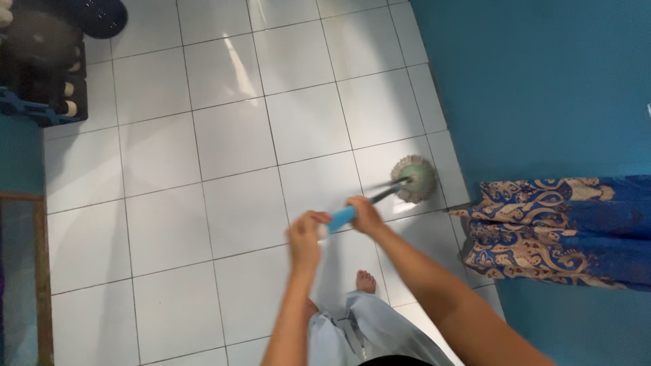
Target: The person mops a white tiled floor using a blue-handled mop. They move the mop back and forth across the floor, covering different sections of the room.
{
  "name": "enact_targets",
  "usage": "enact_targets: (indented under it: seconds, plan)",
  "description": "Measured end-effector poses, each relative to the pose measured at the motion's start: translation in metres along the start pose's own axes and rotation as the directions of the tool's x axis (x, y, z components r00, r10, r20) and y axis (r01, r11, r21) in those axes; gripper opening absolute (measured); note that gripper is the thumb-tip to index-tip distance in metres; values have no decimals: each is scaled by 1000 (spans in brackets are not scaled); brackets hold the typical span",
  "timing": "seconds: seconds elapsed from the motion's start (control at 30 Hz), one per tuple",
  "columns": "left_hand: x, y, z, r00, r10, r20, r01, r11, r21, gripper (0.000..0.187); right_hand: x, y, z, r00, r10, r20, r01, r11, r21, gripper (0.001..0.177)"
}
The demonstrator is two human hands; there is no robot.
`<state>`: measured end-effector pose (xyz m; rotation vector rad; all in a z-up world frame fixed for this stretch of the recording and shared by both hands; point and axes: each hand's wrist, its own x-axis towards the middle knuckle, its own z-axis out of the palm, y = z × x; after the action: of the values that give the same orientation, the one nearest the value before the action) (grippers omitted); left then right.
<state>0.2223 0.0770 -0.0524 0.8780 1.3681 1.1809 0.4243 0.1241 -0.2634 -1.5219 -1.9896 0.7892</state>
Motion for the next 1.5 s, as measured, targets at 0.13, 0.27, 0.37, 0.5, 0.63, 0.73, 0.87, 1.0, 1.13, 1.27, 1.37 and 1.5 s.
enact_targets:
  seconds: [0.13, 0.27, 0.37, 0.5, 0.63, 0.73, 0.87, 1.0, 1.13, 1.27, 1.37, 1.5]
  plan:
    - [-6, 84, -65, 981, 154, -115, -127, 968, 215, 36, 35, -101, 56, 999, -43, 4, 41, 971, 234, 28]
    - [-27, 155, -101, 945, 234, -228, -155, 935, 318, 36, 63, -204, 74, 978, -195, 75, 155, 918, 365, 25]
    - [-39, 173, -115, 917, 251, -308, -95, 891, 444, 38, 70, -247, 79, 962, -240, 134, 178, 916, 360, 21]
    - [-30, 157, -135, 914, 305, -268, -237, 937, 256, 39, 76, -245, 79, 929, -221, 296, 132, 947, 291, 20]
    - [0, 116, -122, 912, 323, -254, -273, 938, 211, 43, 90, -178, 72, 950, -188, 250, 115, 953, 281, 26]
    - [28, 81, -70, 924, 327, -197, -320, 945, 70, 39, 91, -101, 44, 971, -211, 113, 179, 953, 246, 28]
    - [44, 40, 21, 939, 316, -136, -307, 948, 87, 37, 79, -2, -18, 988, -65, 139, 44, 987, 151, 23]
    - [55, -5, 92, 967, 244, -65, -242, 969, 43, 38, 59, 70, -71, 978, -207, 0, 207, 978, 10, 30]
    - [29, -48, 124, 986, 167, -20, -167, 986, -14, 36, 26, 97, -89, 985, -162, -59, 154, 980, -125, 31]
    - [21, -47, 97, 981, 194, 1, -192, 974, 123, 37, 21, 77, -58, 993, -31, -113, 13, 988, -156, 29]
    - [22, -11, 39, 972, 232, -21, -222, 951, 215, 36, 36, 31, -16, 995, -75, -58, 74, 997, -20, 32]
    - [-3, 84, -34, 961, 241, -137, -197, 942, 271, 39, 54, -85, 32, 992, -127, 17, 119, 961, 250, 29]
